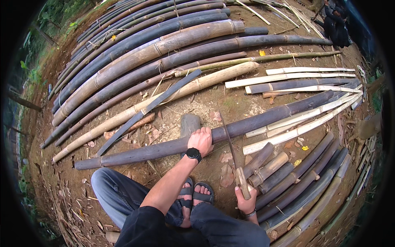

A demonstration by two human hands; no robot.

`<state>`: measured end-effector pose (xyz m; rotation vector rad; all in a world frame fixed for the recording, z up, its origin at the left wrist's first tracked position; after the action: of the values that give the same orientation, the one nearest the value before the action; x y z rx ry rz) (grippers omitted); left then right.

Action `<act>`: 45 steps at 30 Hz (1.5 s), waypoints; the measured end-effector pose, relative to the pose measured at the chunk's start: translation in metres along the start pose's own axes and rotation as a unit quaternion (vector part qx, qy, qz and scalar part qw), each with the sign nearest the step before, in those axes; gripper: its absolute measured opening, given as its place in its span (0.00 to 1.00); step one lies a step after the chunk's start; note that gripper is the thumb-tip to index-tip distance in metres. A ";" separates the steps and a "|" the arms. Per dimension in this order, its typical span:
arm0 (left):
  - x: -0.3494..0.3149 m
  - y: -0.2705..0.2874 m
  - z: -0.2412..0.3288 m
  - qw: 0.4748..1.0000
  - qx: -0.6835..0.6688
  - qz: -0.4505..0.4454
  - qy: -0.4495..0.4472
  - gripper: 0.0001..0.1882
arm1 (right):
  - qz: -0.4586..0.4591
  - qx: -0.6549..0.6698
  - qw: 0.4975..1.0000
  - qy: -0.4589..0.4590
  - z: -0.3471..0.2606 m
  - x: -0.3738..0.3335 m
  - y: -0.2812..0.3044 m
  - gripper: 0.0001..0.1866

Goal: The person saws a piece of bamboo by hand. They hold the bamboo against a wooden block and use a hand saw to cut through the material, then pick up and inspect another bamboo piece.

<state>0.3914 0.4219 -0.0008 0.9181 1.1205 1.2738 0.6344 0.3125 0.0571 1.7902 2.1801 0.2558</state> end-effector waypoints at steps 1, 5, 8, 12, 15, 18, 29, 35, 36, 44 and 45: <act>0.003 0.002 0.001 1.000 0.002 0.008 -0.002 0.27 | 0.007 -0.001 1.000 -0.001 -0.002 0.005 0.000 0.13; 0.003 -0.002 0.005 1.000 -0.008 -0.006 -0.005 0.26 | -0.009 0.025 0.998 -0.059 0.016 0.043 -0.011 0.14; 0.001 -0.003 0.004 1.000 -0.006 -0.003 -0.002 0.26 | -0.017 0.028 0.999 -0.038 0.008 0.044 -0.016 0.14; 0.004 0.003 0.001 1.000 -0.012 0.001 -0.003 0.26 | -0.029 0.020 0.999 -0.026 -0.003 0.047 -0.018 0.13; 0.003 0.004 0.005 1.000 -0.012 0.003 -0.006 0.26 | -0.034 0.018 0.999 -0.019 0.003 0.045 -0.016 0.15; 0.003 0.006 0.005 1.000 -0.012 0.004 0.002 0.26 | -0.058 0.006 0.998 0.000 0.000 0.045 -0.018 0.15; 0.003 0.003 0.001 1.000 -0.009 0.017 -0.002 0.25 | -0.154 0.059 0.986 0.008 0.001 0.046 -0.021 0.12; 0.003 0.001 0.001 1.000 -0.015 0.005 0.004 0.26 | -0.132 0.115 0.983 -0.059 0.015 0.044 -0.021 0.09; 0.003 0.001 0.001 1.000 -0.015 0.004 0.003 0.26 | -0.119 0.139 0.981 -0.065 0.016 0.043 -0.022 0.09; 0.002 0.002 0.001 1.000 -0.022 0.008 0.005 0.25 | -0.074 0.013 0.997 -0.009 0.014 0.045 -0.016 0.15; 0.002 0.002 0.000 1.000 -0.021 0.009 0.004 0.25 | -0.068 -0.002 0.998 -0.001 0.011 0.046 -0.016 0.16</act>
<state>0.3906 0.4243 0.0005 0.8943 1.0905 1.3119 0.6158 0.3536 0.0364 1.6304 2.2854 0.2276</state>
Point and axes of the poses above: each hand's wrist, its own x-axis towards the middle knuckle, its own y-axis out of the back of the hand, z = x × y, the point moved 8 cm from there along x, towards the middle knuckle, and after that the axes turned 2 degrees about -y, right-handed, at the moved point
